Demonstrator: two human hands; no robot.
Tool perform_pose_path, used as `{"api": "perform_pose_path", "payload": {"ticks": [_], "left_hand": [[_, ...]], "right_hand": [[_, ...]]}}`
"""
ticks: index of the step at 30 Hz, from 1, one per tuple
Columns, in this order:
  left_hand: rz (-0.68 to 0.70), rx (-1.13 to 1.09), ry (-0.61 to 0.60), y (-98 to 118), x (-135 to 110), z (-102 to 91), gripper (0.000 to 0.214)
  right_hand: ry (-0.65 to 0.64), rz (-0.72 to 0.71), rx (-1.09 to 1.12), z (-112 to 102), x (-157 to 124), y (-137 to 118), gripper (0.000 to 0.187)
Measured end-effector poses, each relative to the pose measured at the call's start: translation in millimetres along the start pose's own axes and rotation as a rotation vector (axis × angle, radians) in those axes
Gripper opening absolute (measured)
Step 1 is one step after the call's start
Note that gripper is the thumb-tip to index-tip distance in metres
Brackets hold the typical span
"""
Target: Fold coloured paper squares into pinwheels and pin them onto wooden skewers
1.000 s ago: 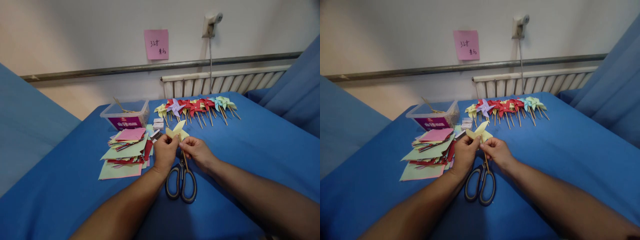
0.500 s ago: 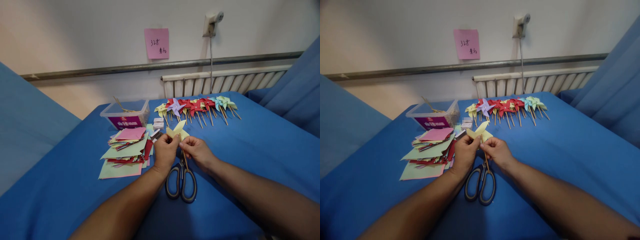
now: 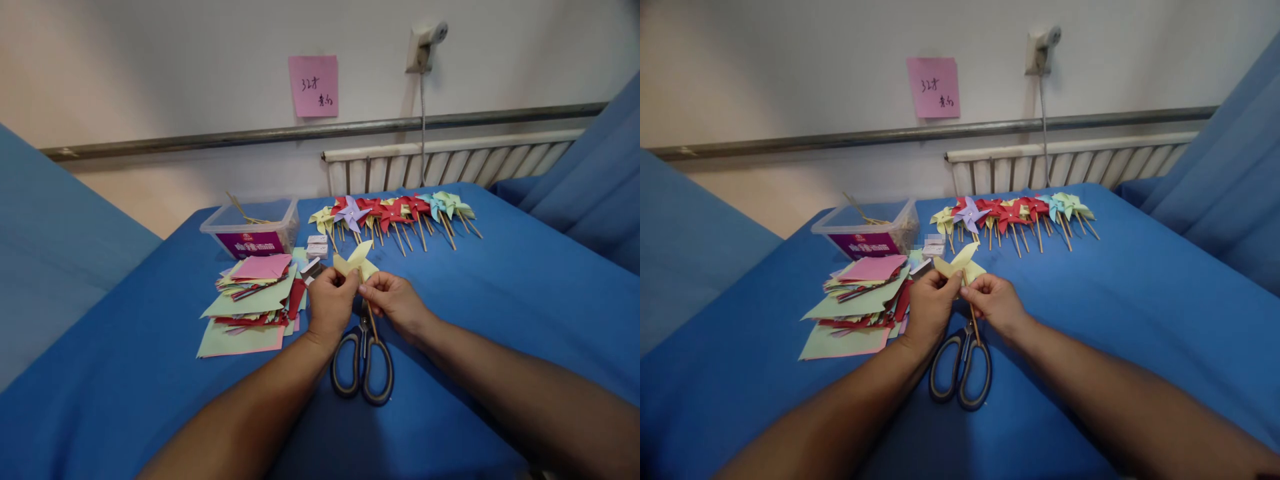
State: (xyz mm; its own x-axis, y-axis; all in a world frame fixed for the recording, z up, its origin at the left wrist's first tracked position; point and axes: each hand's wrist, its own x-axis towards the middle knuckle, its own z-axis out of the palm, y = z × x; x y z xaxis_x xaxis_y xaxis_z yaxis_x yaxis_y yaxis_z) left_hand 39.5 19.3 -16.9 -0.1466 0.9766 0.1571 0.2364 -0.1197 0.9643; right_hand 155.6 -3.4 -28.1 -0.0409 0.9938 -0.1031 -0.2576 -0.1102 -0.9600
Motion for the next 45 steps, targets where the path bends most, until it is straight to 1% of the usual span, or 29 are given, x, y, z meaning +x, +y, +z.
{"api": "perform_pose_path", "payload": {"ticks": [6,15,18,23,28,35,45], "left_hand": [[0.008,0.011,-0.002,-3.1,0.4,0.2,0.022],[-0.039,-0.054,-0.028,-1.8,-0.3,0.3,0.027],[-0.065,-0.134,-0.061,-2.7,-0.2,0.8,0.024],[-0.054,-0.241,-0.144,-8.0,1.2,2.7,0.023],[-0.079,-0.254,-0.143,-11.1,2.6,3.4,0.026],[-0.11,-0.302,-0.123,-4.0,1.9,3.7,0.026],[-0.132,-0.351,-0.166,-3.6,3.2,3.0,0.025]], "right_hand": [[0.004,0.007,-0.025,-0.8,0.2,-0.9,0.037],[0.049,-0.006,-0.049,1.7,0.0,-3.0,0.036],[0.065,-0.016,-0.062,1.5,0.6,-3.3,0.036],[0.089,-0.058,-0.077,-0.3,2.9,-1.2,0.038],[0.1,-0.099,-0.104,-0.5,4.2,2.0,0.037],[0.118,-0.113,-0.132,2.2,3.1,0.1,0.037],[0.14,-0.155,-0.156,0.1,4.4,0.4,0.039]]}}
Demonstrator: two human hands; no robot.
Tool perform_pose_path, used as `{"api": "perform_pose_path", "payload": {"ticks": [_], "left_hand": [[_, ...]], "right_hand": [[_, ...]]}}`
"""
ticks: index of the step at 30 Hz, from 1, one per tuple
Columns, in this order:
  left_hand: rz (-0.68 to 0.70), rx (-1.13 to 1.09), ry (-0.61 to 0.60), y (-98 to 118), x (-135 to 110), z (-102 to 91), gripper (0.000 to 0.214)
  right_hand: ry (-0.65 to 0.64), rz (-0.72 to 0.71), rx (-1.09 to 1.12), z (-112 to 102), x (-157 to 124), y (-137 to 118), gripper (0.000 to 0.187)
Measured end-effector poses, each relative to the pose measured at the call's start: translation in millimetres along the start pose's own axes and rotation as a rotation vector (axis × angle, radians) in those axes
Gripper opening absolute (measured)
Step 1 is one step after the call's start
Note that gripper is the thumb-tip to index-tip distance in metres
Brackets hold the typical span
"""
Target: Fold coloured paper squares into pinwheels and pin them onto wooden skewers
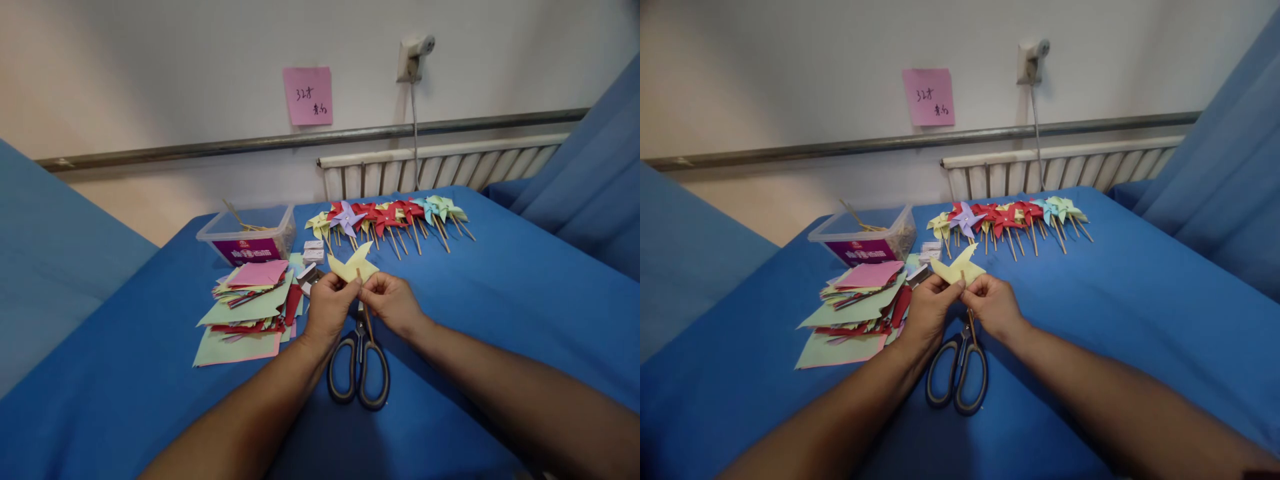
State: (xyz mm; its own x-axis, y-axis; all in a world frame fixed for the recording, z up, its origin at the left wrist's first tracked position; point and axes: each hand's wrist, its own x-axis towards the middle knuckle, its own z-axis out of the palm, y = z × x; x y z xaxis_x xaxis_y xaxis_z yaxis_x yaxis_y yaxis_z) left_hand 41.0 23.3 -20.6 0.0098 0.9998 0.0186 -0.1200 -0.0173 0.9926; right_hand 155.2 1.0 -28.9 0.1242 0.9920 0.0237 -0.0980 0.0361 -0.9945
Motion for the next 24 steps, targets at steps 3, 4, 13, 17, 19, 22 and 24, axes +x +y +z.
{"api": "perform_pose_path", "payload": {"ticks": [3,4,13,17,19,22,24], "left_hand": [[-0.012,-0.006,-0.02,-0.6,0.4,-0.5,0.025],[-0.014,-0.01,-0.02,-0.5,0.6,-0.5,0.026],[-0.009,-0.068,0.084,5.4,3.0,-3.4,0.031],[0.0,-0.068,0.078,5.0,4.3,-6.1,0.028],[0.002,-0.054,0.097,4.6,5.5,-7.7,0.028],[-0.003,-0.038,0.114,4.5,7.3,-9.5,0.028],[-0.005,-0.039,0.121,4.7,7.9,-10.1,0.028]], "right_hand": [[0.001,-0.009,-0.005,-0.6,0.8,1.5,0.036],[0.0,-0.013,-0.001,-0.3,0.7,2.2,0.035],[-0.024,-0.012,-0.029,2.8,-3.8,6.9,0.029],[0.007,-0.036,-0.052,0.7,-1.5,5.7,0.029],[0.008,-0.035,-0.051,-0.3,0.3,5.6,0.03],[0.016,-0.036,-0.058,-2.0,3.5,5.9,0.03],[0.024,-0.027,-0.073,-3.6,5.4,5.9,0.03]]}}
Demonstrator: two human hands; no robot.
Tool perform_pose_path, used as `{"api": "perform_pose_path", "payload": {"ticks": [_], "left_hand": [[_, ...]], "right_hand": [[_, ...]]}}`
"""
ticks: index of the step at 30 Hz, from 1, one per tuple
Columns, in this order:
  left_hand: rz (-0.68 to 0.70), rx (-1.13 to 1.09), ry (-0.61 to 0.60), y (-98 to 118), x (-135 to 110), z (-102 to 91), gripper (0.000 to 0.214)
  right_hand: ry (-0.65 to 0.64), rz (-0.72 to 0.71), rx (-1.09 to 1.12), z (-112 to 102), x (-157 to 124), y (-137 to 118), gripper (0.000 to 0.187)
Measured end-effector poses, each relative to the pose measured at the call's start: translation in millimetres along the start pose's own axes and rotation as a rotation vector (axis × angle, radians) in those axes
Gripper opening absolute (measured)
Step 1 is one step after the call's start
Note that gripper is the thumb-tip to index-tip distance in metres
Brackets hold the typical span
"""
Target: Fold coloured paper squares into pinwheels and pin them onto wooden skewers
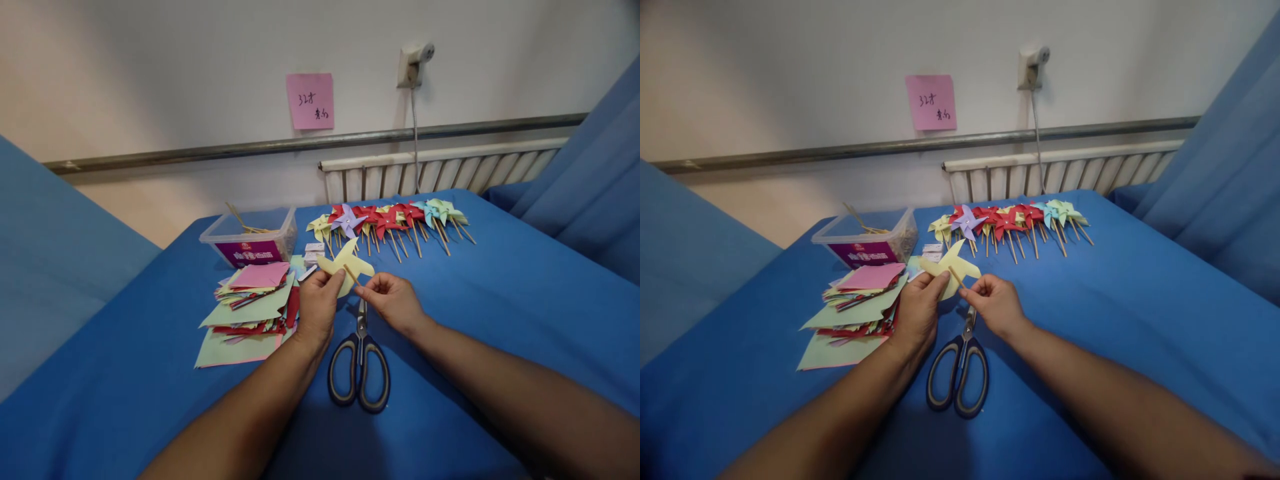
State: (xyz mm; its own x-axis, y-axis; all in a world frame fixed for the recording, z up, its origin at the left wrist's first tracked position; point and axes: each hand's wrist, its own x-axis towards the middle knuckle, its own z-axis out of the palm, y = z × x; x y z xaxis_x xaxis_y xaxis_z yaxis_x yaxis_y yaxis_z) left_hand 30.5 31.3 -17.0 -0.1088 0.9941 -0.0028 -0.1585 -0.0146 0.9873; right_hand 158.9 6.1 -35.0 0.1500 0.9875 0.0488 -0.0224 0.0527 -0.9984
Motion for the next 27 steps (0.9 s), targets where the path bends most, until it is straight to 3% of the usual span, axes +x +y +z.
{"api": "perform_pose_path", "payload": {"ticks": [27], "left_hand": [[-0.022,0.041,-0.021,5.9,4.4,-2.2,0.031]], "right_hand": [[0.011,-0.023,-0.12,-2.0,2.7,3.4,0.029]]}}
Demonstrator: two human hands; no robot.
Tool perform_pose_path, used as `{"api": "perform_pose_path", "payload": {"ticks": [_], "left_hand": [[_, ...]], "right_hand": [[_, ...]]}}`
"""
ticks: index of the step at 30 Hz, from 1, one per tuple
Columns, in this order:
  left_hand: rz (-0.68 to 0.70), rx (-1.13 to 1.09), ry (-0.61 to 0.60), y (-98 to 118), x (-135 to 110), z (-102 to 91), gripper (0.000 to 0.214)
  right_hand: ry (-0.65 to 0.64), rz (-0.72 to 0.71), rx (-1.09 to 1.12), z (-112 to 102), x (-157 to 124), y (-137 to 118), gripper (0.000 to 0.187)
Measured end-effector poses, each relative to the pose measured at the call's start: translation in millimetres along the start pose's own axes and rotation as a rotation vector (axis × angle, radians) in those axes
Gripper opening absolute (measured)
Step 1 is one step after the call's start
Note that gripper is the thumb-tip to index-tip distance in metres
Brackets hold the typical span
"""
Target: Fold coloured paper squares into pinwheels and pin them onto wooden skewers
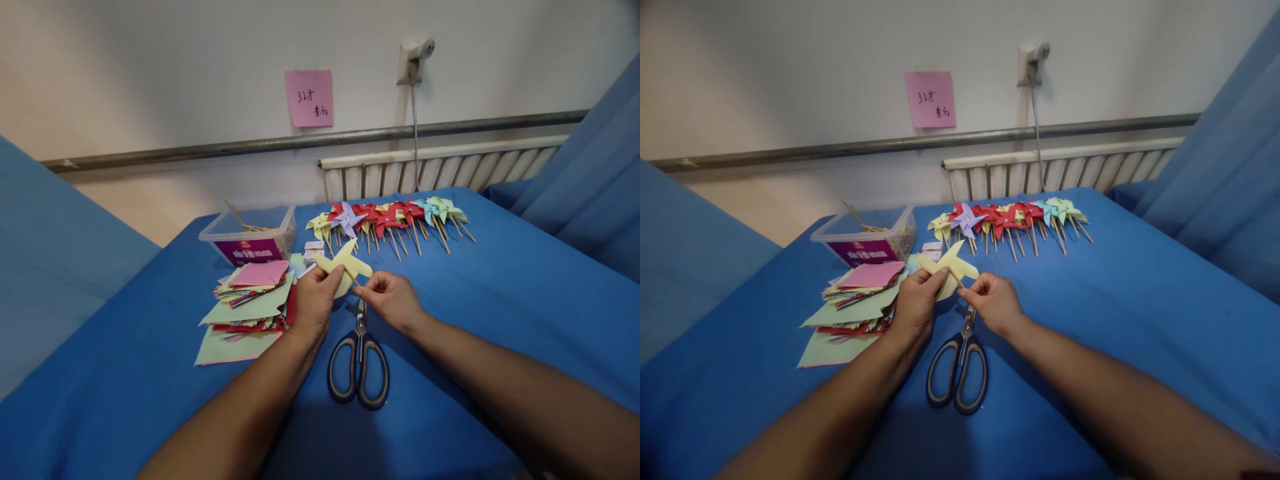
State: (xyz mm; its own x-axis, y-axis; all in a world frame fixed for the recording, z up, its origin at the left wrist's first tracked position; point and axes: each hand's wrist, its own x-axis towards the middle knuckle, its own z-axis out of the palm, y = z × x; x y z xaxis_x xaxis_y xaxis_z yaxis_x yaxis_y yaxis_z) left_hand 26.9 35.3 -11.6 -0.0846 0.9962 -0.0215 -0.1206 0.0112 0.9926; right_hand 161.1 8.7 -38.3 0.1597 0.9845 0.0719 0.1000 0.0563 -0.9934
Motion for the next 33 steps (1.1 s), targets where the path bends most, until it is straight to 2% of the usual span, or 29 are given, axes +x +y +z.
{"api": "perform_pose_path", "payload": {"ticks": [16,25,30,33], "left_hand": [[-0.044,-0.03,-0.039,1.9,0.8,0.3,0.028],[-0.005,-0.111,-0.112,-1.9,-2.0,1.0,0.03],[0.046,-0.195,-0.138,-0.3,-4.9,1.5,0.028],[0.022,-0.205,-0.129,0.2,-5.0,0.4,0.032]], "right_hand": [[-0.043,0.046,0.029,0.5,-2.4,-2.0,0.032],[0.021,-0.084,-0.041,-1.4,1.2,6.8,0.029],[0.035,-0.108,-0.054,-2.5,2.2,9.6,0.03],[0.036,-0.106,-0.056,-2.8,1.2,7.5,0.03]]}}
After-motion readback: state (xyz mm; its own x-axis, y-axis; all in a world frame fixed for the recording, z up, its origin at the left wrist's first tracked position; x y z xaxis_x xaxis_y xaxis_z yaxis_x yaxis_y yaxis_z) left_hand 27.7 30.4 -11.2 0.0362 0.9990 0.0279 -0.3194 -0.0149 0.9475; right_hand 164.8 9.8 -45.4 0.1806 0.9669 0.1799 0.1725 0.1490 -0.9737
